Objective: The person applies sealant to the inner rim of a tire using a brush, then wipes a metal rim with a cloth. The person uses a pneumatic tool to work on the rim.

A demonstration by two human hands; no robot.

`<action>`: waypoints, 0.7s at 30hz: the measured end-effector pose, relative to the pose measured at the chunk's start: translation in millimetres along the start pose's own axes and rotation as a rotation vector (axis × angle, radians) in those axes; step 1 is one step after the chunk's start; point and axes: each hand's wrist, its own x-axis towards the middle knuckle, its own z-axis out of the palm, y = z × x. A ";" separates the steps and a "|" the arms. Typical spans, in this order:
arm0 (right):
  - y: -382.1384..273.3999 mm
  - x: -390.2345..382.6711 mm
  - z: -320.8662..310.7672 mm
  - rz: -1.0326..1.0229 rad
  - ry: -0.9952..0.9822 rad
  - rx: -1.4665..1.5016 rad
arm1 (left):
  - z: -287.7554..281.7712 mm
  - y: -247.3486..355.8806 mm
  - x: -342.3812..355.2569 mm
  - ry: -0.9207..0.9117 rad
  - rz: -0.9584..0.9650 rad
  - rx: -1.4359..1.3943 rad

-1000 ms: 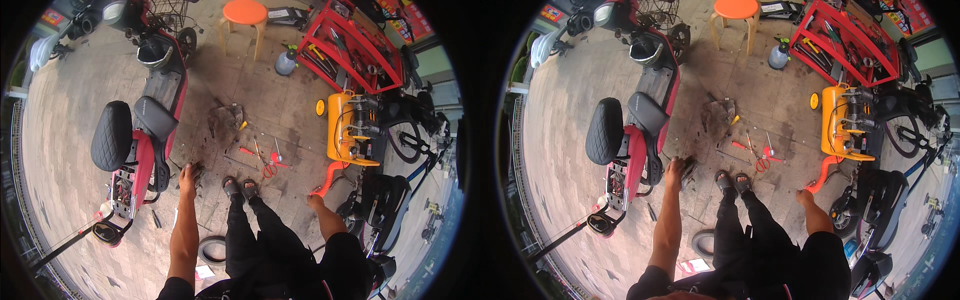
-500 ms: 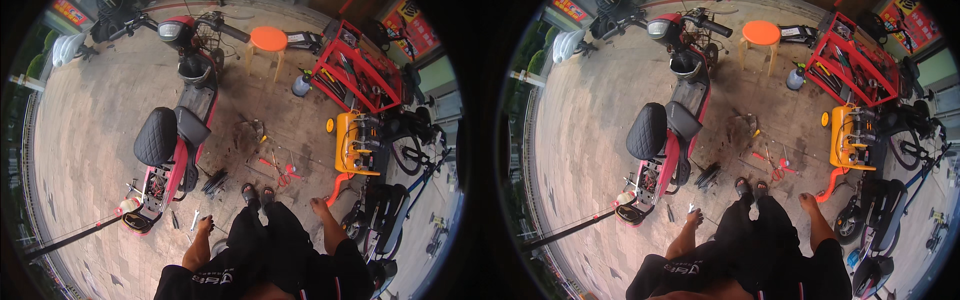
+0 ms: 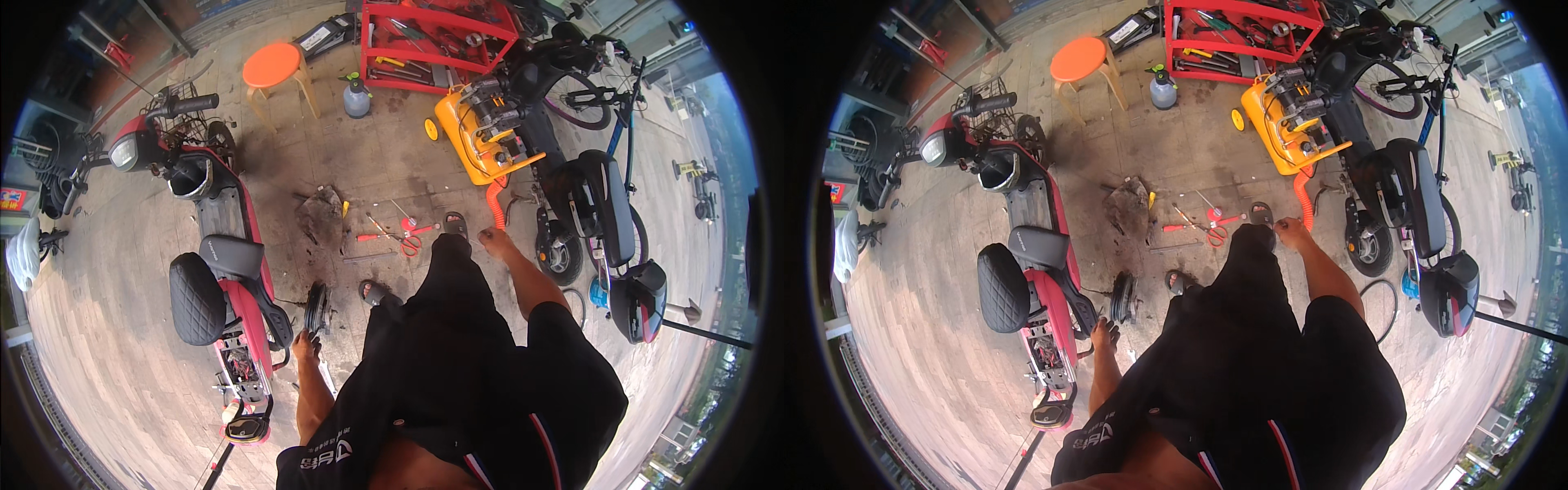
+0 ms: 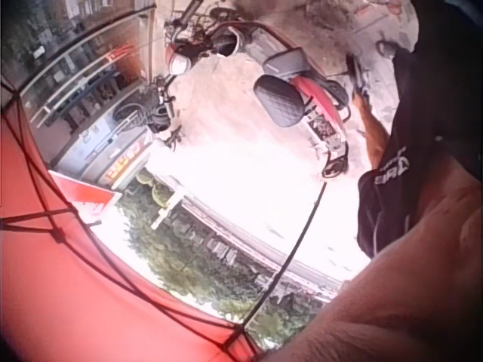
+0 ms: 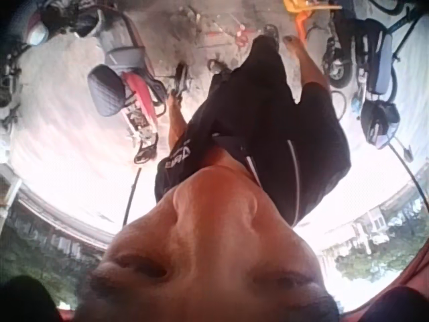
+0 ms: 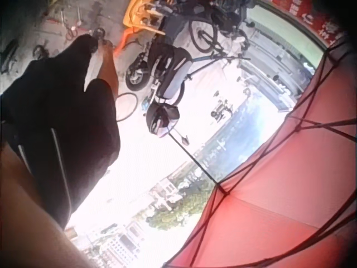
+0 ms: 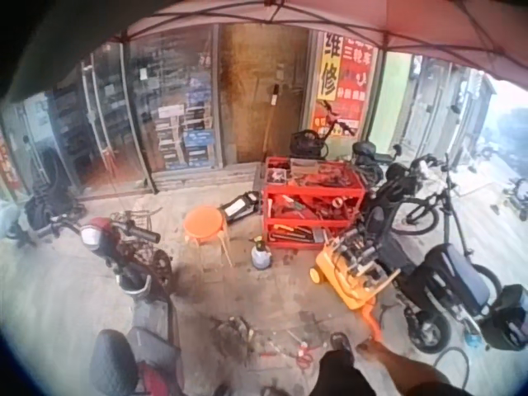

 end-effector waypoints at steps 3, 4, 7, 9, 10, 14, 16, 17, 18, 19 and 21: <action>13.3 18.9 -10.3 -0.038 0.050 0.034 | 8.7 -6.3 2.9 0.054 -0.132 0.101; 17.9 29.7 -16.8 -0.011 0.056 0.071 | 12.5 -8.8 4.9 0.093 -0.181 0.152; 24.5 75.3 -43.1 0.044 0.080 0.266 | 33.4 -14.6 13.7 0.093 -0.249 0.223; 19.1 127.1 -78.6 0.051 0.155 0.462 | 57.7 -12.1 21.9 0.083 -0.245 0.227; 10.3 162.4 -100.2 -0.016 0.250 0.497 | 73.4 -11.0 23.9 0.103 -0.201 0.222; -53.5 353.1 -223.6 -0.219 0.530 0.488 | 161.0 16.0 21.5 0.192 -0.175 0.147; -100.4 454.3 -285.6 -0.282 0.651 0.484 | 216.8 33.3 -1.6 0.252 -0.136 0.174; -124.1 499.4 -311.4 -0.286 0.745 0.414 | 250.7 41.7 -12.4 0.271 -0.163 0.174; -145.0 537.3 -336.1 -0.347 0.689 0.479 | 273.2 48.6 -37.6 0.311 -0.204 0.191; -164.8 569.5 -356.8 -0.386 0.706 0.419 | 301.6 59.3 -54.8 0.234 -0.210 0.334; -211.0 626.0 -387.0 -0.457 0.711 0.353 | 355.5 82.8 -80.0 0.234 -0.222 0.416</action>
